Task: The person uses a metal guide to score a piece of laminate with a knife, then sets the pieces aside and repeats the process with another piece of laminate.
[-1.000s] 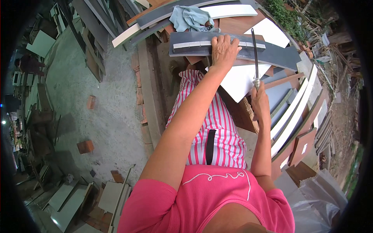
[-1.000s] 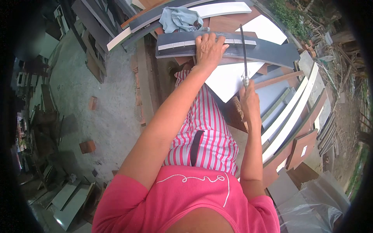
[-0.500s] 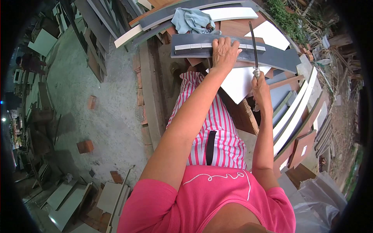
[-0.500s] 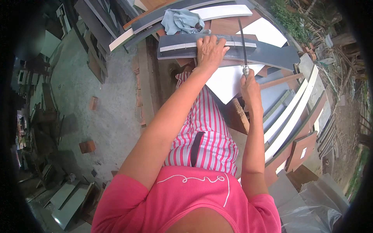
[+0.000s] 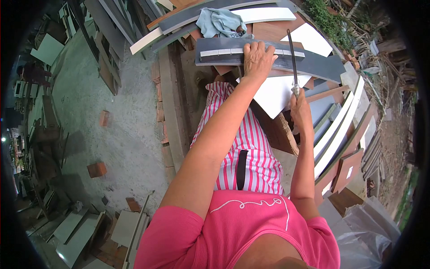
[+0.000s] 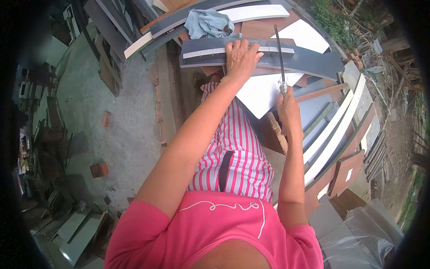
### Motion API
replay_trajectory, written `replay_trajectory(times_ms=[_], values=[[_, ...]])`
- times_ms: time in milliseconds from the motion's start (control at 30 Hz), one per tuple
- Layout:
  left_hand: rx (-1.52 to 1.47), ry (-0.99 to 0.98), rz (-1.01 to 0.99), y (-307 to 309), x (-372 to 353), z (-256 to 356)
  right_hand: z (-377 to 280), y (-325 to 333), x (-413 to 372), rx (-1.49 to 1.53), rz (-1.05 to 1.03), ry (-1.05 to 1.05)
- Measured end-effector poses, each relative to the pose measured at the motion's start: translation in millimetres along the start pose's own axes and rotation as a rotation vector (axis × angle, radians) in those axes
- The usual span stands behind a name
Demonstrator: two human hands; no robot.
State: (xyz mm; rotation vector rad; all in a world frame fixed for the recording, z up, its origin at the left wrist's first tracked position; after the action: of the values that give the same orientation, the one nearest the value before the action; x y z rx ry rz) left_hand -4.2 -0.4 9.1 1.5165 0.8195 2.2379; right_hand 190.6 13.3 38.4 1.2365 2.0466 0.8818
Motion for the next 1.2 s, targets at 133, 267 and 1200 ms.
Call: replay_trajectory(times_ms=[133,267,1200], values=[[0.009,-0.001,-0.001,2,1,0,-14,-1,15,0.024,0.005,0.03],[0.018,-0.002,0.011,1,0,0,0,-6,6,0.004,0.033,0.025],[0.005,-0.008,0.021,-1,-2,-1,19,-6,-47,-0.048,0.051,-0.024]])
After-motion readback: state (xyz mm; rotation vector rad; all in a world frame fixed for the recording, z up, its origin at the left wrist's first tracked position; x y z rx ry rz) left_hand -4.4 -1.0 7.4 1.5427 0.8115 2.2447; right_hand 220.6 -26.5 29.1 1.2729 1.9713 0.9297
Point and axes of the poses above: each hand's wrist, its own x-axis towards the middle knuckle, its own y-axis out of the back of the hand, z = x × y, the point moved 1 cm from there along x, towards the middle knuckle, and after that the axes turned 8 degrees about z, right-handed, at the moved point
